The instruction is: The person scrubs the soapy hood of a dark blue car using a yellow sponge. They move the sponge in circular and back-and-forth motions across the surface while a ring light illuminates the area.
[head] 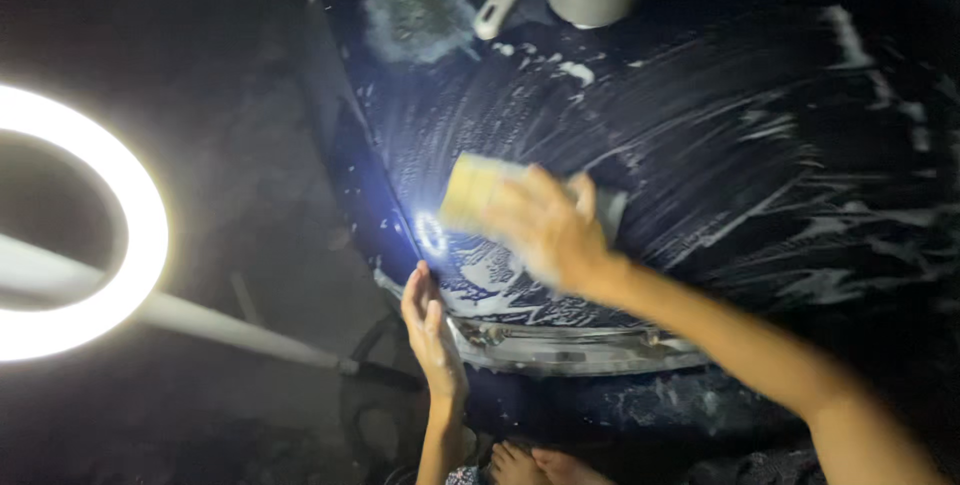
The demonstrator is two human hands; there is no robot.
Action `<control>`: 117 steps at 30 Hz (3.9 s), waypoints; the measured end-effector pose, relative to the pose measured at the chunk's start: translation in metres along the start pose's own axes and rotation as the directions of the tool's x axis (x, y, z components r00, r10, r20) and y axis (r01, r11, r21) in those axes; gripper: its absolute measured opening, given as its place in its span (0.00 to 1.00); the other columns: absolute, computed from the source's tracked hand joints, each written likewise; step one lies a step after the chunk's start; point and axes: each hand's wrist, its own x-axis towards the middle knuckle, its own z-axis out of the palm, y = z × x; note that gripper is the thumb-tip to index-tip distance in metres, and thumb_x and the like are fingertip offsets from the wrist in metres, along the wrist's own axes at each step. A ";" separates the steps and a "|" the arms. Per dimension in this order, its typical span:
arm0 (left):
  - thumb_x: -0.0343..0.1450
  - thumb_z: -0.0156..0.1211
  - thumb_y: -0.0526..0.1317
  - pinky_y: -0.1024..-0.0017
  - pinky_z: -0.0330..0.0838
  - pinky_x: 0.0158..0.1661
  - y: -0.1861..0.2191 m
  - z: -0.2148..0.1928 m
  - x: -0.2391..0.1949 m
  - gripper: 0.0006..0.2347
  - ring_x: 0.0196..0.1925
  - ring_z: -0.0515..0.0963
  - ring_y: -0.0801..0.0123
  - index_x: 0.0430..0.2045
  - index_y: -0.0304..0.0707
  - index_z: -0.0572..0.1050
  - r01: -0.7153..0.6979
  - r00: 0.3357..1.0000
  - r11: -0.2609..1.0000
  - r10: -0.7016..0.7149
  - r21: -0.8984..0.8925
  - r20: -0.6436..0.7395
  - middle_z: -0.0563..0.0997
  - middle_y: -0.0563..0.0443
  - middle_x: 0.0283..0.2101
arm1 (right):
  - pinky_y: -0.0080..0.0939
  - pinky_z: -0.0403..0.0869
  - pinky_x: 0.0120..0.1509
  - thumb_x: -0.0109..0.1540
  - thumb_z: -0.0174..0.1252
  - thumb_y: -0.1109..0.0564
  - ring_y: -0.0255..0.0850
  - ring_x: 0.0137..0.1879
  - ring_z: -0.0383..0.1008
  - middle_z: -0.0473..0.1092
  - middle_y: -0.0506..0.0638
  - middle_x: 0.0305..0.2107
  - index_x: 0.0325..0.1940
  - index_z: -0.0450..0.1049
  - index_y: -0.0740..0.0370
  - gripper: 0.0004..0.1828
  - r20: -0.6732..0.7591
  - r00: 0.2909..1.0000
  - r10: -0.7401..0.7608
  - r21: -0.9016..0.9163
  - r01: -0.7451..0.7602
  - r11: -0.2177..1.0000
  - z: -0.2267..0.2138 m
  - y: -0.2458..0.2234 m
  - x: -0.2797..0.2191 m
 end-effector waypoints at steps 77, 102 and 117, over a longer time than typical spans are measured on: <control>0.77 0.37 0.38 0.57 0.56 0.70 0.041 0.009 -0.008 0.11 0.71 0.66 0.47 0.48 0.29 0.63 -0.268 0.888 0.963 0.230 -0.043 -0.397 0.69 0.24 0.66 | 0.77 0.44 0.66 0.62 0.46 0.55 0.51 0.77 0.53 0.60 0.41 0.71 0.72 0.61 0.27 0.35 -0.238 0.971 -0.017 -0.094 -0.006 0.996 0.064 -0.122 -0.040; 0.79 0.45 0.41 0.59 0.51 0.74 0.034 0.108 -0.032 0.11 0.79 0.53 0.50 0.53 0.36 0.66 -0.234 0.946 0.961 0.191 0.145 0.262 0.57 0.30 0.74 | 0.68 0.54 0.68 0.58 0.60 0.49 0.44 0.76 0.57 0.59 0.37 0.71 0.70 0.67 0.29 0.35 -0.121 0.931 0.343 -0.119 -0.357 0.927 -0.076 0.029 -0.125; 0.79 0.45 0.38 0.61 0.57 0.72 0.009 0.111 -0.042 0.12 0.77 0.58 0.47 0.54 0.31 0.66 -0.397 0.881 0.860 0.259 0.322 0.395 0.60 0.28 0.72 | 0.43 0.62 0.70 0.71 0.45 0.66 0.45 0.47 0.68 0.65 0.52 0.37 0.78 0.49 0.69 0.31 -0.423 0.647 0.634 0.177 -0.627 0.758 -0.002 0.329 -0.280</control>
